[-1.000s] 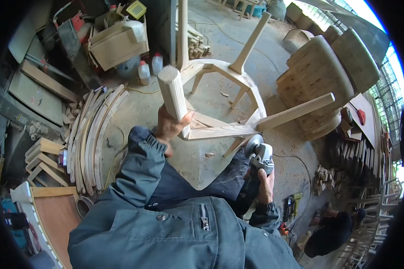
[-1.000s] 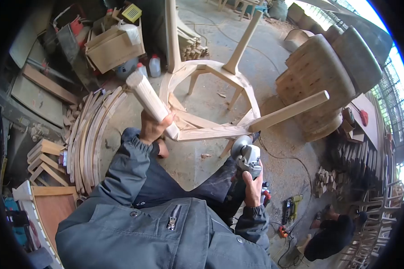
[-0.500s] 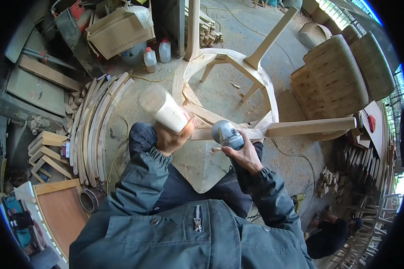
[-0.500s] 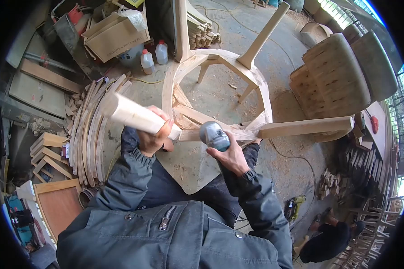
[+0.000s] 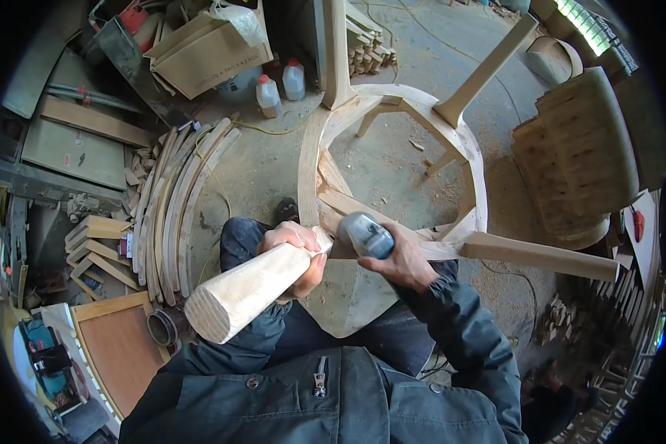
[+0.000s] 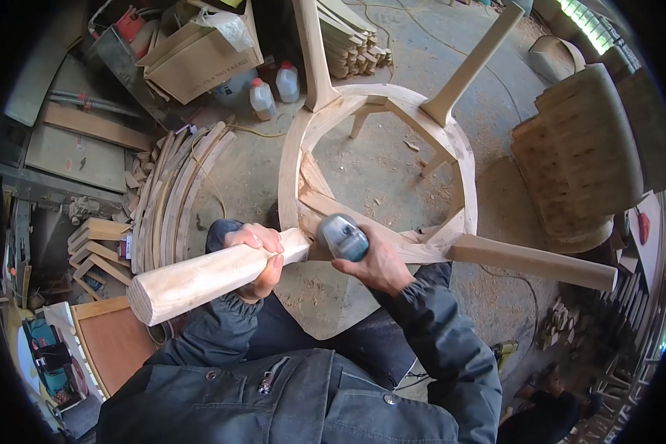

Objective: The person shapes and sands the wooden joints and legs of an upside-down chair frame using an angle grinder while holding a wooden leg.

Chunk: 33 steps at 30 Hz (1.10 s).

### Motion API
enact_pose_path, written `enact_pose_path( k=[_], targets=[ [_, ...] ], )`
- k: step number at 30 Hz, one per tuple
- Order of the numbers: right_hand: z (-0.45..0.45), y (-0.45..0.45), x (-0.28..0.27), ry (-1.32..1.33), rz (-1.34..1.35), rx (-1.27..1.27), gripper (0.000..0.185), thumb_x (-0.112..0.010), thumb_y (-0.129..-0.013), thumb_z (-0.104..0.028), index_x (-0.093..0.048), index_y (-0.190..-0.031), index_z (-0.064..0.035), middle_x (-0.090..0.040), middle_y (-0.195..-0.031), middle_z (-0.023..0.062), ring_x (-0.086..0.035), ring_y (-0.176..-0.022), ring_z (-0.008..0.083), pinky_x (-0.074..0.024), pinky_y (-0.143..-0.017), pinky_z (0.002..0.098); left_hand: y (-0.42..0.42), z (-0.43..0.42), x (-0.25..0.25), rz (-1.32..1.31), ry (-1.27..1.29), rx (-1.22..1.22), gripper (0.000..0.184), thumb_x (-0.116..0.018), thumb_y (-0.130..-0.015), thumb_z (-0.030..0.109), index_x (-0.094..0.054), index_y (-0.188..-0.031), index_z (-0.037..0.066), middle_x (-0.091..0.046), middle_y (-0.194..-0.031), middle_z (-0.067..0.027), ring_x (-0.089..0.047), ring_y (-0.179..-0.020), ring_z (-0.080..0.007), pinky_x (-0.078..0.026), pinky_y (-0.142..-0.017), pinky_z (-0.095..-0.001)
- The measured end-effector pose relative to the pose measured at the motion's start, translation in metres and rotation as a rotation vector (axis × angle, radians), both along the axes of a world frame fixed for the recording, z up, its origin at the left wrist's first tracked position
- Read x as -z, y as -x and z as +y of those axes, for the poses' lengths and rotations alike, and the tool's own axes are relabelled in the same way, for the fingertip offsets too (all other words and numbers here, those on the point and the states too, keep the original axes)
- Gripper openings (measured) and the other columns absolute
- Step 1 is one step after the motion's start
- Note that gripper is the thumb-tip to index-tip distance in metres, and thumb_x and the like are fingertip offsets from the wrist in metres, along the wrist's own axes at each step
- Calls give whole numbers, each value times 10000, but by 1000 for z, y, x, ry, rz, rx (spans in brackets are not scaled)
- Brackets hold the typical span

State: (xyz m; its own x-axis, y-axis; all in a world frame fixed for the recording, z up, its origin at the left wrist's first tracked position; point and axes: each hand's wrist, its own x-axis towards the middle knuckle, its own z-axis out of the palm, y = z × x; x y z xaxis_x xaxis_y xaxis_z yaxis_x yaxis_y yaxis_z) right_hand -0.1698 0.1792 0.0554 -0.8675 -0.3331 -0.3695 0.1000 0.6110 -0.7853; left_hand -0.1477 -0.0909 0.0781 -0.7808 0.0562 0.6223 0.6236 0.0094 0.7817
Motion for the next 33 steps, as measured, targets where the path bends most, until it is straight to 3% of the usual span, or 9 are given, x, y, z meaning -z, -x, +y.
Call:
enact_pose_path(
  k=[8, 15, 16, 21, 24, 28, 30, 31, 33],
  targets=[
    [38, -44, -16, -7, -93, 250, 960, -905, -774, -459, -490, -1488, 31, -691, -1296, 262, -690, -1219, 341, -531, -1072, 402, -1, 8, -6, -8, -24, -36, 467, -648, -845, -78, -393, -1191, 104, -548, -989, -102, -588, -820, -215, -525, -828, -420],
    [10, -20, -3, -30, 6, 3, 966, -867, -791, -519, -493, -1480, 45, -688, -1290, 283, -684, -1216, 389, -527, -1058, 431, -2, 4, -8, -8, 0, -1, 466, -644, -862, -86, -391, -1206, 100, -547, -991, -102, -598, -848, -209, -526, -855, -411],
    [13, -22, -4, -36, -64, 40, 942, -910, -771, -481, -515, -1458, 27, -666, -1310, 245, -657, -1239, 348, -510, -1087, 413, -2, 4, -7, -20, 3, -5, 467, -644, -860, -88, -393, -1206, 99, -547, -991, -102, -597, -858, -209, -525, -860, -407],
    [25, -50, -28, -108, -99, 133, 939, -888, -786, -506, -501, -1470, 10, -697, -1290, 262, -702, -1212, 353, -548, -1053, 414, -6, 5, -5, -45, 9, -62, 451, -628, -861, -84, -395, -1201, 96, -543, -1001, -96, -581, -859, -190, -520, -847, -376],
    [11, -46, -6, -37, -20, 139, 936, -895, -795, -478, -499, -1467, 39, -680, -1297, 254, -675, -1222, 353, -517, -1080, 420, -6, 6, -1, -83, -17, -63, 433, -623, -867, -86, -403, -1194, 93, -543, -998, -96, -577, -850, -183, -520, -832, -370],
    [-2, -30, -19, -82, -89, 70, 961, -887, -800, -504, -481, -1479, 43, -681, -1281, 270, -678, -1214, 368, -517, -1070, 423, -7, 1, -8, -63, 42, -31, 427, -623, -874, -91, -401, -1193, 87, -545, -988, -90, -579, -834, -177, -521, -825, -375],
    [10, -30, -22, -145, -63, 109, 959, -883, -799, -506, -484, -1483, 34, -682, -1279, 270, -680, -1216, 361, -522, -1065, 423, -7, 5, -7, -106, 1, -32, 423, -635, -873, -83, -404, -1185, 86, -553, -984, -88, -587, -835, -174, -521, -823, -377],
    [19, -33, -20, -184, -67, 143, 951, -883, -787, -531, -505, -1457, 28, -702, -1259, 284, -702, -1196, 395, -547, -1035, 426, -6, 8, -1, -103, -56, -52, 454, -705, -825, -66, -450, -1170, 83, -561, -979, -70, -599, -815, -160, -523, -792, -344],
    [30, -43, -19, -86, 26, 169, 931, -899, -783, -496, -518, -1450, 29, -706, -1258, 263, -706, -1190, 370, -545, -1044, 417, -6, 5, 0, -71, -45, -83, 473, -776, -789, -48, -490, -1145, 77, -574, -975, -56, -606, -796, -149, -522, -767, -310]
  ],
)
